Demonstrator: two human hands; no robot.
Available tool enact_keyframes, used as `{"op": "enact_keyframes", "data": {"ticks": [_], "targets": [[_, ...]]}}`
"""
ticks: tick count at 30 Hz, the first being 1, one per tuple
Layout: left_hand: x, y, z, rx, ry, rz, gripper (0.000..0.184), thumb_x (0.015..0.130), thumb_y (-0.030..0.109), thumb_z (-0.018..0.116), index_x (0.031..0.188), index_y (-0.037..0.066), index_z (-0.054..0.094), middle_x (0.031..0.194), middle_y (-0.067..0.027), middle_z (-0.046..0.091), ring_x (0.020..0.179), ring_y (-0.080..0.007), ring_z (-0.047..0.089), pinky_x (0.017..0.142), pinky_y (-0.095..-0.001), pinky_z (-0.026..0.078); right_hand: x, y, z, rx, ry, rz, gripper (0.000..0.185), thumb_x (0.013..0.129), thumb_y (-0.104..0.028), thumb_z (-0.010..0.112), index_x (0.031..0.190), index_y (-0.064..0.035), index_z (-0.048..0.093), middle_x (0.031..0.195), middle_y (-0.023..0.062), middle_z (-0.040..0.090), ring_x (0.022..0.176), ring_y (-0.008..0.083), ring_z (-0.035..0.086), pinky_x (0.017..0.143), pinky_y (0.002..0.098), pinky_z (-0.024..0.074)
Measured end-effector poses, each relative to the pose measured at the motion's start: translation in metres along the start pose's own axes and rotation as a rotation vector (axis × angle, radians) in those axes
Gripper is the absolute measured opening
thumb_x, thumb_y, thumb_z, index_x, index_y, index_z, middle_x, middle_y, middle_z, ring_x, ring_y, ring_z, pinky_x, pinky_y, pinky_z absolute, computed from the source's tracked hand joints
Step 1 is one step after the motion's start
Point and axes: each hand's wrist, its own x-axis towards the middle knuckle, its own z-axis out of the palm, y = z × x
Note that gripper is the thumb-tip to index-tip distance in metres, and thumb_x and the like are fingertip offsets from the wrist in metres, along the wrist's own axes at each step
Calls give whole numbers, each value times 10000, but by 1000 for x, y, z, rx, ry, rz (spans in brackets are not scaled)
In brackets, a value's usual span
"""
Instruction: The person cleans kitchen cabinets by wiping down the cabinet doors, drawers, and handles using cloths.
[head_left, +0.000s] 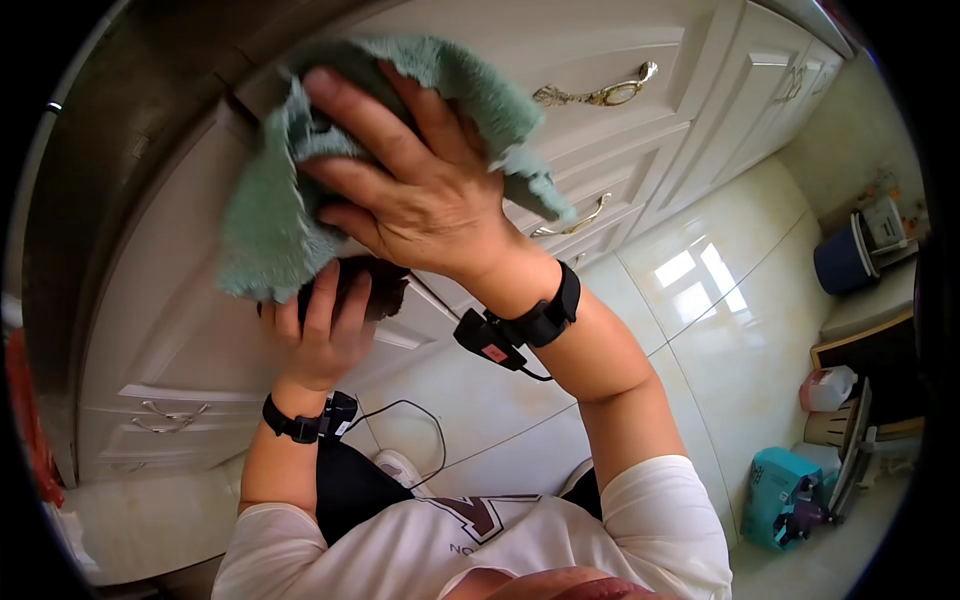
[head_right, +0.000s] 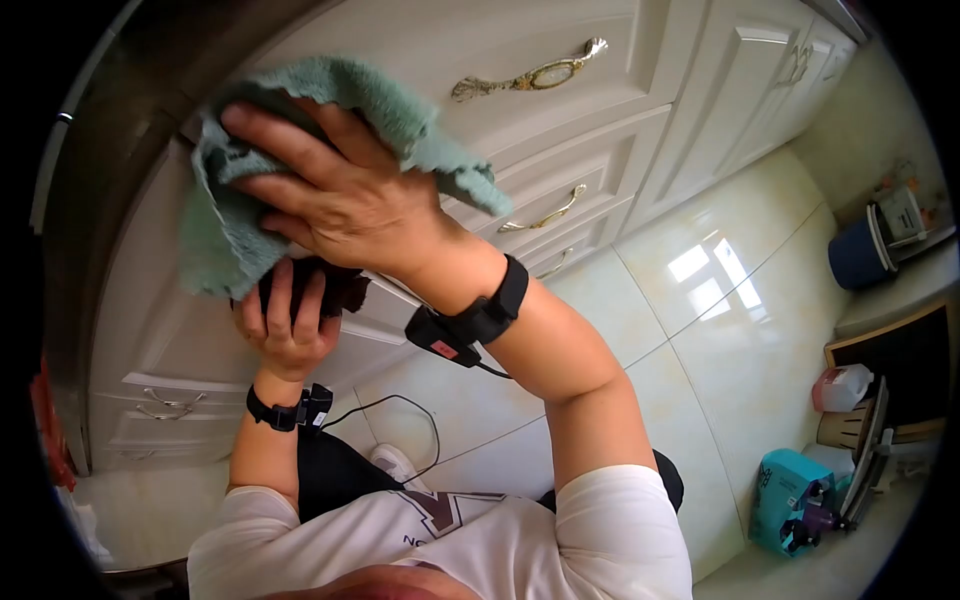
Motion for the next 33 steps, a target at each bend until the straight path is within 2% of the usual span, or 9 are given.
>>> {"op": "enact_keyframes", "data": {"ticks": [4,9,14,19,25,27,29,32,33], "targets": [[3,-5,-1,-23,-18,35,373,787,268,659,1150,195,616,1275,-58,514,1175,-364,443,907,-475,428,-11,-10,-11,-207,-53,39,254,626,-306,698,869,-241,670,1337,-53,529,1027,219,556,765,327,435],[3,-6,-7,-58,-79,7,273,815,252,609,1082,202,640,1262,-57,518,1212,-378,439,891,-498,442,-72,-7,-13,-161,-198,39,376,670,-182,639,1036,-254,688,1342,-18,530,1073,207,547,933,350,416],[-3,-4,-3,-67,-6,3,355,794,270,637,1146,229,635,1314,-47,529,1196,-316,435,972,-464,384,-2,-8,-7,-69,-39,55,305,710,-213,649,1013,-201,680,1360,28,521,1003,235,578,923,353,442],[-1,-7,-5,-53,-35,23,363,810,287,637,1169,236,616,1303,-57,534,1208,-324,436,971,-461,378,-9,-9,-11,-52,-60,97,284,714,-224,664,993,-174,684,1387,49,497,1059,250,550,941,350,436],[-3,-6,-5,-103,-109,-8,408,817,307,644,1193,164,576,1264,-109,526,1219,-410,440,926,-502,432,-50,-1,-21,-144,-173,13,306,687,-229,668,988,-178,687,1418,-20,470,1004,201,570,883,304,454],[2,-5,-7,-108,-94,4,399,798,248,648,1181,154,588,1267,-108,510,1214,-421,431,917,-502,439,-27,-3,-26,-30,-296,128,318,672,-220,663,989,-197,683,1417,-66,462,993,174,569,911,324,436],[7,-5,-8,-111,-69,9,343,798,194,572,1132,144,631,1216,-102,565,1070,-382,503,807,-497,463,1,-3,-36,-122,-317,147,283,675,-197,652,956,-208,682,1441,-69,430,1044,193,538,918,359,435],[12,-5,-9,-127,-34,26,359,771,158,593,1129,160,617,1270,-97,546,1116,-371,479,825,-490,471,9,14,-49,-277,-198,195,293,695,-210,660,988,-209,660,1487,-13,367,1262,300,419,984,399,390],[13,-6,-9,-114,-20,41,369,761,150,603,1130,167,610,1288,-95,540,1137,-367,468,841,-487,468,7,20,-61,-255,-226,352,382,685,-236,679,1062,-182,650,1484,57,364,1327,330,360,1043,426,330]]}}
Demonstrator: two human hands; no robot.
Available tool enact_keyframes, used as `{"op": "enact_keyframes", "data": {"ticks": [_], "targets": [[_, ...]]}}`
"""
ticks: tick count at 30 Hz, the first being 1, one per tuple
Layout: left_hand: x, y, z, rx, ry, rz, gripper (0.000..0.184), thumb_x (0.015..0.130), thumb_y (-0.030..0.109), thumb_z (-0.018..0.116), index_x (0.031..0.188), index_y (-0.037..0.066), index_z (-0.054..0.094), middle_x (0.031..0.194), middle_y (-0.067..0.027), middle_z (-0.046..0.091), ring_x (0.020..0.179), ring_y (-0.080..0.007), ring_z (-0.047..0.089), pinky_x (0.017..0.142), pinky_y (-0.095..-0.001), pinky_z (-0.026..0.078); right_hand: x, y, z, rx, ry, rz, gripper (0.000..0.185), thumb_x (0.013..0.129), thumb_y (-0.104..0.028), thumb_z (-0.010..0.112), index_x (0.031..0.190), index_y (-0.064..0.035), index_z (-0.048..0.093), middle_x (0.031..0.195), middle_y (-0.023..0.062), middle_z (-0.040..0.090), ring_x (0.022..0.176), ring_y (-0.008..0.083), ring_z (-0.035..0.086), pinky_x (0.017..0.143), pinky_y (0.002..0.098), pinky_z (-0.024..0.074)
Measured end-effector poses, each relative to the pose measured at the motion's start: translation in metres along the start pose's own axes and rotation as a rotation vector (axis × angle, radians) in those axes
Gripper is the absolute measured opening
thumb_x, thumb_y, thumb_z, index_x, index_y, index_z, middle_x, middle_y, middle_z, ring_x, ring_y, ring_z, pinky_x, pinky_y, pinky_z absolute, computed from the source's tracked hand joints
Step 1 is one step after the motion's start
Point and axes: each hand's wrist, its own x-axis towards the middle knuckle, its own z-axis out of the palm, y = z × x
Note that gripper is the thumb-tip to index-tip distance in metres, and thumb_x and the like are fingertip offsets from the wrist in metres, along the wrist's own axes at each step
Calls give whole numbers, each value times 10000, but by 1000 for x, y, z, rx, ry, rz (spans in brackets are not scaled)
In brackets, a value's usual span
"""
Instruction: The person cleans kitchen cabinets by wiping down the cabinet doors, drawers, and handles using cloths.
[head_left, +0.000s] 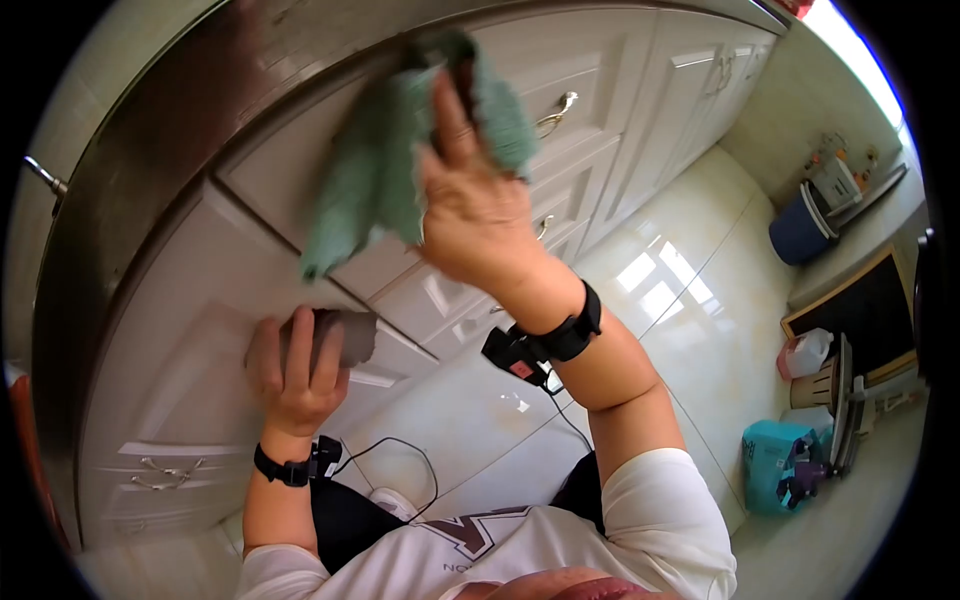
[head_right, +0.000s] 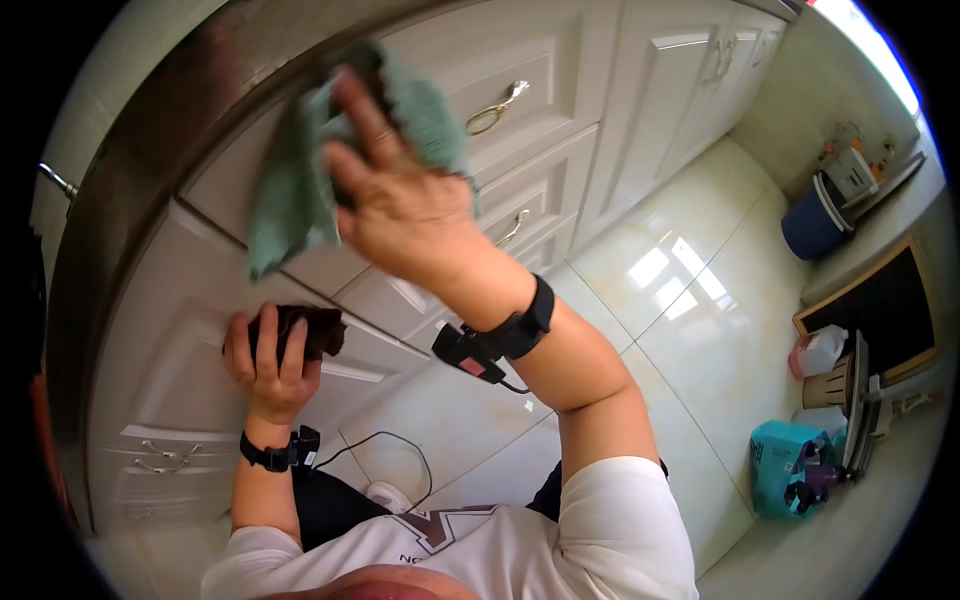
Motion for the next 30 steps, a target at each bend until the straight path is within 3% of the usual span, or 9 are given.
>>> {"op": "enact_keyframes", "data": {"ticks": [3,8,10,12,13,24,26,28,30], "targets": [[-5,1,0,-17,-20,10,421,778,131,628,1197,156,598,1336,-124,507,1245,-405,415,951,-501,409,11,25,-16,-118,153,-52,466,701,-256,683,1142,-115,627,1452,130,393,1336,345,348,1037,450,334],[-5,2,0,37,-19,-9,396,766,165,603,1160,199,601,1345,-80,517,1232,-357,415,925,-468,410,35,83,-35,-466,-347,136,383,893,-202,533,1253,-72,560,1298,240,505,1269,461,354,1052,484,298],[-6,2,1,41,-15,-10,392,773,174,598,1164,201,602,1350,-79,515,1242,-358,409,928,-467,407,45,156,-20,-329,228,138,335,916,-176,495,1218,-46,560,1265,240,521,1187,459,423,1019,486,332],[-7,2,2,42,-13,-5,389,780,184,593,1168,204,604,1355,-78,513,1252,-358,403,932,-467,403,31,214,-17,-363,129,38,369,958,-211,485,1274,-21,474,1435,332,292,1334,504,246,1107,577,190],[-7,2,1,41,-17,-14,389,785,193,589,1174,205,605,1355,-78,513,1254,-359,401,938,-469,400,53,170,-22,-200,465,-94,321,926,-168,483,1197,-13,554,1251,248,531,1151,460,458,989,502,357],[-5,7,3,111,-4,12,294,868,229,573,1156,176,594,1324,-113,529,1280,-398,403,1003,-491,372,-51,172,36,282,570,474,286,825,-43,495,1074,-12,633,1164,193,584,1157,407,445,1046,484,270],[-5,7,3,132,-10,12,302,869,233,576,1164,168,584,1323,-117,530,1277,-405,405,1000,-491,375,-73,159,56,-551,156,360,322,879,-88,525,1188,-1,558,1177,175,572,1163,342,447,1074,475,264],[-5,7,3,133,1,23,303,873,237,572,1168,165,579,1324,-119,529,1277,-407,404,1000,-492,376,-97,108,120,371,604,417,447,910,-157,504,1325,-15,418,1277,142,499,1198,327,424,1077,459,284],[-4,5,5,136,10,26,305,878,240,568,1172,162,574,1325,-121,528,1278,-409,402,1000,-493,376,-101,35,104,333,448,349,469,831,-222,573,1266,-65,495,1338,140,470,1224,361,408,1073,484,284]]}}
